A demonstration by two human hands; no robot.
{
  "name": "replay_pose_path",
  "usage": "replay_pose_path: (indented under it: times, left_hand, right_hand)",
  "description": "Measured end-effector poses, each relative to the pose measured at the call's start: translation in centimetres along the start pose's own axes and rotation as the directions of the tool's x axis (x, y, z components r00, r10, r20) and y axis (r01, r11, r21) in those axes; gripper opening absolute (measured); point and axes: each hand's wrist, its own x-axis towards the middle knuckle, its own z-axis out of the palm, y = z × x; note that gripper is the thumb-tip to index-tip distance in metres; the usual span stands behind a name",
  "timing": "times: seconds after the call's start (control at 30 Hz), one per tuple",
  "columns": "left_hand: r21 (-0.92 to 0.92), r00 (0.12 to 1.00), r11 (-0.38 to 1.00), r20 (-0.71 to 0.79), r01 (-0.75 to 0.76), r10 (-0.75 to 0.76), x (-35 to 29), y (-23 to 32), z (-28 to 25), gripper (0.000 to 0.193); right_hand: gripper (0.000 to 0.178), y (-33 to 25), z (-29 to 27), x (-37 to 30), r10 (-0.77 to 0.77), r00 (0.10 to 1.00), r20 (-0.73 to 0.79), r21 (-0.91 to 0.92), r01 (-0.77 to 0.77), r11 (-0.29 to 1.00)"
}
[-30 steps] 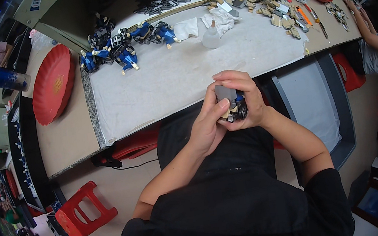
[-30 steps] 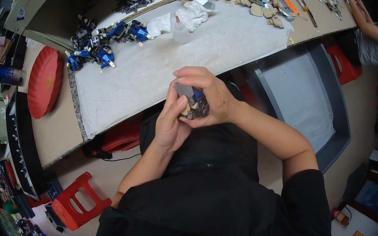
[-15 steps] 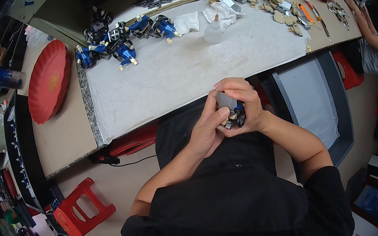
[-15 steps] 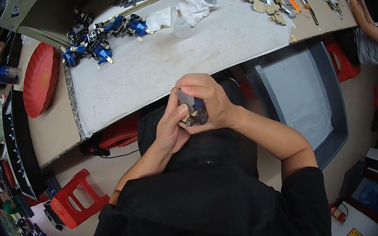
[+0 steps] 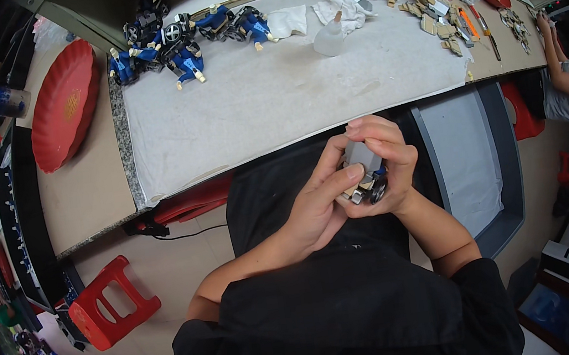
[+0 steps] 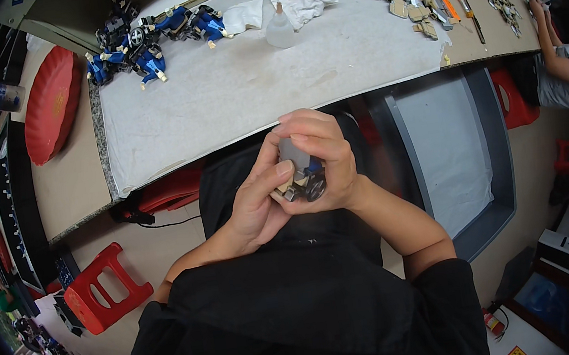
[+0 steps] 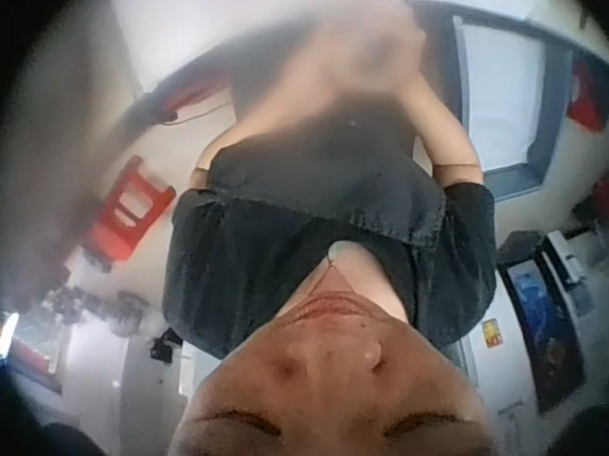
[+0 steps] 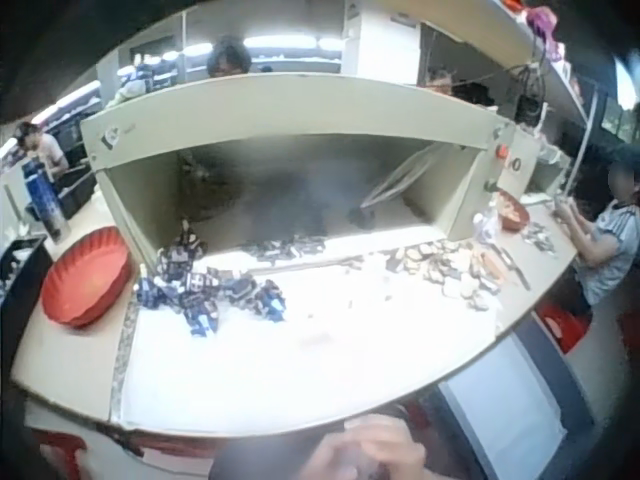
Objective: The person applies glue from a squeeze bottle onto figurine components, attaches pieces to them by hand, presses the parts together, and places an assembled figurine into a tray.
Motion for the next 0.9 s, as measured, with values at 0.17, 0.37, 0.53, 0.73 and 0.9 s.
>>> replay_pose_path:
  times: [0.17, 0.37, 0.53, 0.73, 0.9]
  left_hand:
    - [-0.058, 0.999, 0.997, -0.008, 0.041, -0.042, -0.6, -0.2, 0.2, 0.04]
    - [-0.083, 0.998, 0.994, -0.021, 0.063, -0.065, -0.7, -0.8, -0.5, 0.038]
    - [-0.103, 0.998, 0.993, -0.022, 0.062, -0.065, -0.6, -1.0, -0.8, 0.035]
    - [-0.101, 0.997, 0.994, -0.061, 0.047, -0.054, -0.5, -1.1, -0.5, 0.035]
    - [-0.113, 0.998, 0.992, -0.031, 0.058, -0.062, -0.2, -1.0, -0.7, 0.036]
  right_hand:
    - [0.068, -0.6, 0.6, -1.2, 0.082, 0.993, -0.083, 0.064, -0.077, 0.995]
    - [0.066, -0.7, 1.2, -2.3, 0.144, 0.983, -0.117, 0.069, -0.137, 0.988]
    - [0.066, -0.6, 1.3, -2.5, 0.162, 0.98, -0.116, 0.07, -0.155, 0.985]
    - [0.066, -0.3, 1.3, -2.7, 0.182, 0.976, -0.123, 0.104, -0.17, 0.98]
    - [0.066, -0.2, 1.2, -2.7, 0.191, 0.972, -0.134, 0.108, -0.177, 0.978]
